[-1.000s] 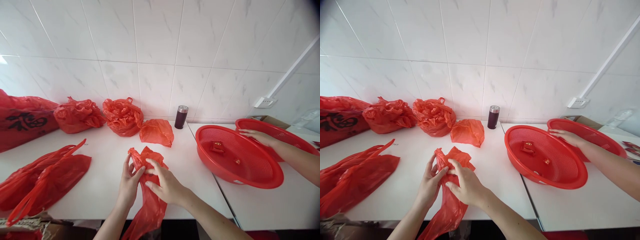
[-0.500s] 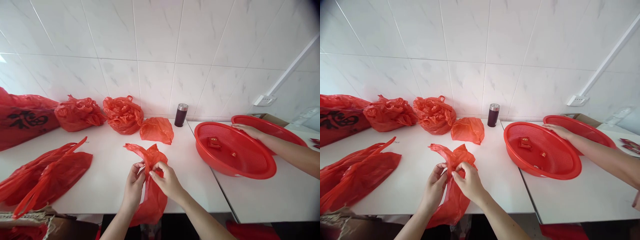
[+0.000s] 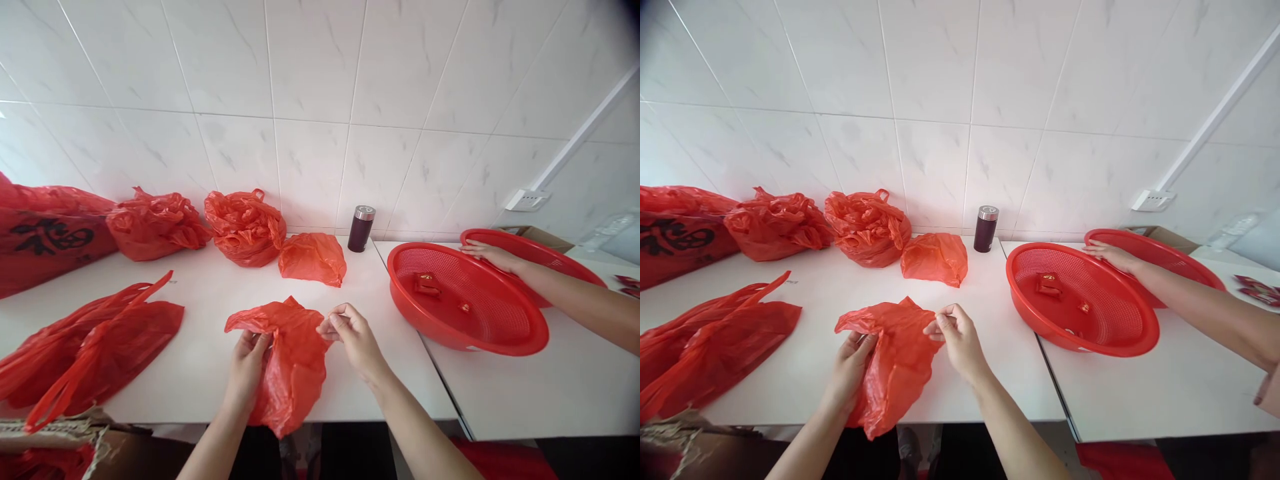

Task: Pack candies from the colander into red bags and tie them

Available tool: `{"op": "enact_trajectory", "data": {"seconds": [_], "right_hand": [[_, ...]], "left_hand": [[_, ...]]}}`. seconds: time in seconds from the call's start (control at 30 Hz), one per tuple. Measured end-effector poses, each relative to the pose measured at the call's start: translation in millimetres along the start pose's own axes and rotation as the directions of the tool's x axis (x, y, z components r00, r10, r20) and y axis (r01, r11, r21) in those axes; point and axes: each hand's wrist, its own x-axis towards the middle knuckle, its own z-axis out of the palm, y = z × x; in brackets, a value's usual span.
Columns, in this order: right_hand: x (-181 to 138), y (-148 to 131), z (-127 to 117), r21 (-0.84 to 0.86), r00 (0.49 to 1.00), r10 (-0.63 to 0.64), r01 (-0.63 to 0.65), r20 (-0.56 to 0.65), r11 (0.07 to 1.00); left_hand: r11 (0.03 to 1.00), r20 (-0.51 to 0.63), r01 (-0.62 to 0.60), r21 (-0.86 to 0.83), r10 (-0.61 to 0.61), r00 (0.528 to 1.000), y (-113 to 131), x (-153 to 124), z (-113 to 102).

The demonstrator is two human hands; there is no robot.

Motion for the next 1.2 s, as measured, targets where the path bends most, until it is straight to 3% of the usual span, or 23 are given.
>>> {"op": "enact_trajectory", "data": {"seconds": [0.13,0.23,0.3,0.37,0.47,0.53,0.6,0.67,0.73,0.8,0.87,0.9,0.97,1.07,1.13,1.2], "right_hand": [[-7.1,-10.0,11.8,-0.097,0.994,0.019,-0.008,0.104,0.995],[-13.3,-7.3,29.6,-0.278,0.977,-0.023,0.083,0.211,0.957],[-12.1,-2.0,32.5,-0.301,0.979,-0.052,0.110,0.195,0.947],[-6.6,1.7,23.9,-0.166,0.994,-0.015,0.034,0.111,0.986],[4.5,-0.4,-5.2,0.195,0.990,0.124,-0.110,-0.061,0.975],[10.0,-5.9,-26.0,0.336,0.974,0.157,-0.096,-0.161,0.937],[13.1,-11.9,-39.6,0.355,0.960,0.134,-0.040,-0.246,0.934],[13.9,-16.9,-41.7,0.312,0.942,0.124,-0.022,-0.312,0.950],[13.5,-20.7,-32.6,0.233,0.933,0.109,-0.028,-0.342,0.972],[12.2,-24.1,-17.4,0.147,0.947,0.076,-0.031,-0.313,0.989],[10.7,-28.2,-4.0,0.081,0.971,0.045,-0.027,-0.234,0.996],[10.2,-30.6,-0.6,0.050,0.982,0.039,-0.030,-0.186,0.998],[10.7,-36.6,-3.6,-0.047,0.996,0.036,-0.039,-0.076,0.998],[14.8,-47.3,-30.3,-0.313,0.999,0.026,-0.010,0.048,0.950],[16.7,-55.1,-50.2,-0.498,0.998,-0.033,0.055,0.054,0.866],[14.4,-62.9,-57.9,-0.631,0.983,-0.179,0.163,0.039,0.759]], "left_hand": [[0.988,0.028,-0.129,0.085,0.127,0.992,-1.2,-1.9,1.3],[0.972,0.127,-0.147,0.186,0.124,0.984,-5.1,-5.9,7.6],[0.961,0.103,-0.149,0.234,0.128,0.986,-5.0,-5.8,6.4],[0.959,0.035,-0.155,0.239,0.151,0.988,-2.1,-1.8,-3.2],[0.964,-0.048,-0.170,0.203,0.184,0.982,3.4,11.5,-34.0],[0.958,-0.134,-0.173,0.227,0.207,0.969,4.8,21.9,-59.1],[0.919,-0.199,-0.131,0.371,0.216,0.956,3.5,28.3,-77.7],[0.798,-0.153,-0.125,0.590,0.262,0.953,0.5,25.8,-81.0],[0.599,0.007,-0.256,0.759,0.385,0.923,-2.5,13.8,-66.0],[0.389,0.197,-0.433,0.813,0.517,0.833,-3.8,-1.9,-38.5],[0.275,0.321,-0.526,0.805,0.544,0.775,-1.7,-12.5,-10.2],[0.276,0.349,-0.546,0.791,0.531,0.772,1.0,-13.9,0.6],[0.383,0.331,-0.499,0.777,0.426,0.842,9.5,-9.4,11.8],[0.693,0.240,-0.257,0.674,0.124,0.963,26.1,4.4,6.9],[0.884,0.219,-0.051,0.464,-0.059,0.974,35.0,9.9,-0.6],[0.964,0.178,0.123,0.237,-0.167,0.970,39.3,10.3,-3.5]]}}
